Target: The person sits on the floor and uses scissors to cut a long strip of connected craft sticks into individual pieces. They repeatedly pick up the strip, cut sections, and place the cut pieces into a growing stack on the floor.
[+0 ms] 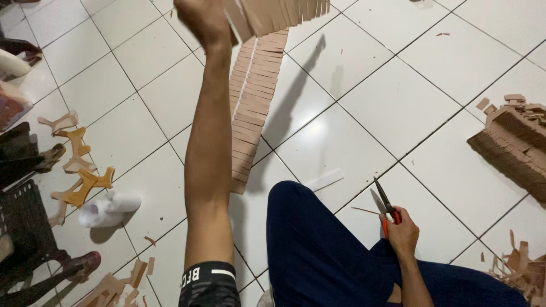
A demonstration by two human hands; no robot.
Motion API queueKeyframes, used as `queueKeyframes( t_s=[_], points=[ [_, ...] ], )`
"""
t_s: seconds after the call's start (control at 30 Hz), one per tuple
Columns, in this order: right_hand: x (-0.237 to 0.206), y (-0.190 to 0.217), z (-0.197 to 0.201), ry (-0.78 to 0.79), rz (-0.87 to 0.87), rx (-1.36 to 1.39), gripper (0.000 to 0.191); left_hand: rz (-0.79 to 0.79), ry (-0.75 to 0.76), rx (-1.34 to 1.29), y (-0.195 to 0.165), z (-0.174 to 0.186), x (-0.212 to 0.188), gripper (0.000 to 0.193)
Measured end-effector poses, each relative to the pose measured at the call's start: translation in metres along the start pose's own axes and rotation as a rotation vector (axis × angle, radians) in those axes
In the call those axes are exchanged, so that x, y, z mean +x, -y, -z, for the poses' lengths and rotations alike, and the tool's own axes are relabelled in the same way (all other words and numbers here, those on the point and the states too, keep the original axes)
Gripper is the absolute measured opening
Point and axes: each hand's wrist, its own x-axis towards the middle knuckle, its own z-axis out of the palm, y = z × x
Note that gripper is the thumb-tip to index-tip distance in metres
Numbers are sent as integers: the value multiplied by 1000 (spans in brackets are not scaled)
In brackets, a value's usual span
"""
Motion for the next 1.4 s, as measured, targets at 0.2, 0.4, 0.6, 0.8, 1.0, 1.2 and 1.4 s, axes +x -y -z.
queueKeyframes(
  t_s=[0.2, 0.4, 0.6, 0.8, 1.0, 1.2, 1.4],
  points=[
    [-6, -1, -2, 13, 2, -40, 44, 383, -194, -17, 116, 151, -153, 19],
    [-2, -9, -15, 22, 138, -80, 39, 987, 68, 149, 143, 235, -263, 44],
    [-6, 4, -8, 51, 31, -53, 42, 944, 128, 457, 136, 218, -243, 50],
    [-10, 12, -3, 49, 23, -12, 44, 704, 288, 872, 139, 222, -241, 55],
    [-9, 8, -4, 46, 27, -25, 48, 435, 516, 1194, 127, 260, -265, 75],
    [-8, 15, -3, 51, 5, -29, 46, 539, 665, 1303, 121, 275, -268, 86],
    [-10, 20, 0, 30, 122, 69, 46, 328, 689, 1060, 86, 214, -273, 78]
  ],
)
